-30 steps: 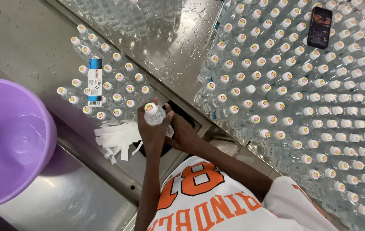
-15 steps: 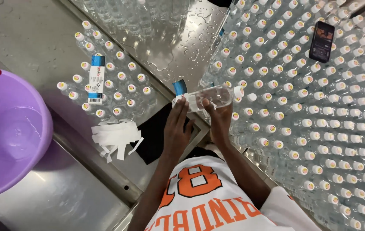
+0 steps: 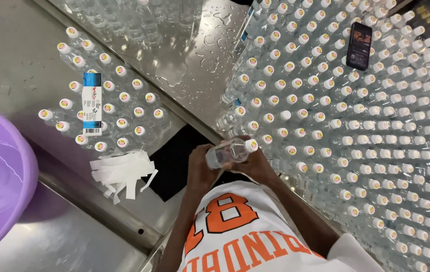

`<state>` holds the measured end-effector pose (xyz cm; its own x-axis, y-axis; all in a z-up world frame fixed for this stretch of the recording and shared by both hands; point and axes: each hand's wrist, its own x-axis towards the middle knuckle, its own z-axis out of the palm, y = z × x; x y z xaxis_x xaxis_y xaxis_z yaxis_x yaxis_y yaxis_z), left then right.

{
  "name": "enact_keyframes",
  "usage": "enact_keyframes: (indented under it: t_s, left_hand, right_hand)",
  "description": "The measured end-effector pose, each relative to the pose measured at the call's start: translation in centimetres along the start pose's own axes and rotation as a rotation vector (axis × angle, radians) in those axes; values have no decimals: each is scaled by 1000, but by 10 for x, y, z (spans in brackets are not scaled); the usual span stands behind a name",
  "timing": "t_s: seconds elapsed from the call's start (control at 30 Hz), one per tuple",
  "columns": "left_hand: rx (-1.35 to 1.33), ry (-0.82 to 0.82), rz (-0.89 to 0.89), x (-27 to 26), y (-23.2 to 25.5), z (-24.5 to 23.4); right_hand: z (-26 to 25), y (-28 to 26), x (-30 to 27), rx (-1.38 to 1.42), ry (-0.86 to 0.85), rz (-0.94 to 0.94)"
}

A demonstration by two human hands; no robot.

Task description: Manual application of adhesive labels to plastic water bottles at a production station.

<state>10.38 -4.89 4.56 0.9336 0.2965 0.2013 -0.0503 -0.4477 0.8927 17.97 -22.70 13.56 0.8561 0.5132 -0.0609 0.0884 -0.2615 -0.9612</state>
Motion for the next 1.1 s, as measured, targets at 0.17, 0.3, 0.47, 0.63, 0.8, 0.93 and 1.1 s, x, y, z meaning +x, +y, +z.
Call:
enact_keyframes:
  t_s: [0.17, 0.3, 0.47, 0.63, 0.8, 0.93, 1.1]
  left_hand:
    - [144, -33, 9, 19, 10, -14]
    - [196, -81, 35, 53, 3, -8]
    - [376, -280, -247, 77, -33, -42]
    - [211, -431, -530, 50, -53, -69]
    - [-365, -450, -757, 33, -72, -34]
    - [-783, -382, -750, 46, -55, 24]
    - [-1025, -393, -522, 53, -39, 80]
  right_hand:
    - [-46, -43, 16, -146, -119, -13]
    - [-68, -98, 43, -422, -146, -120]
    - [-61, -99, 121, -841, -260, -323]
    - [-55, -31, 186, -1091, -327, -343]
    - [-50, 15, 222, -1324, -661, -374]
    - [-58, 84, 237, -1414, -697, -397]
    - [-56, 119, 241, -1507, -668, -535]
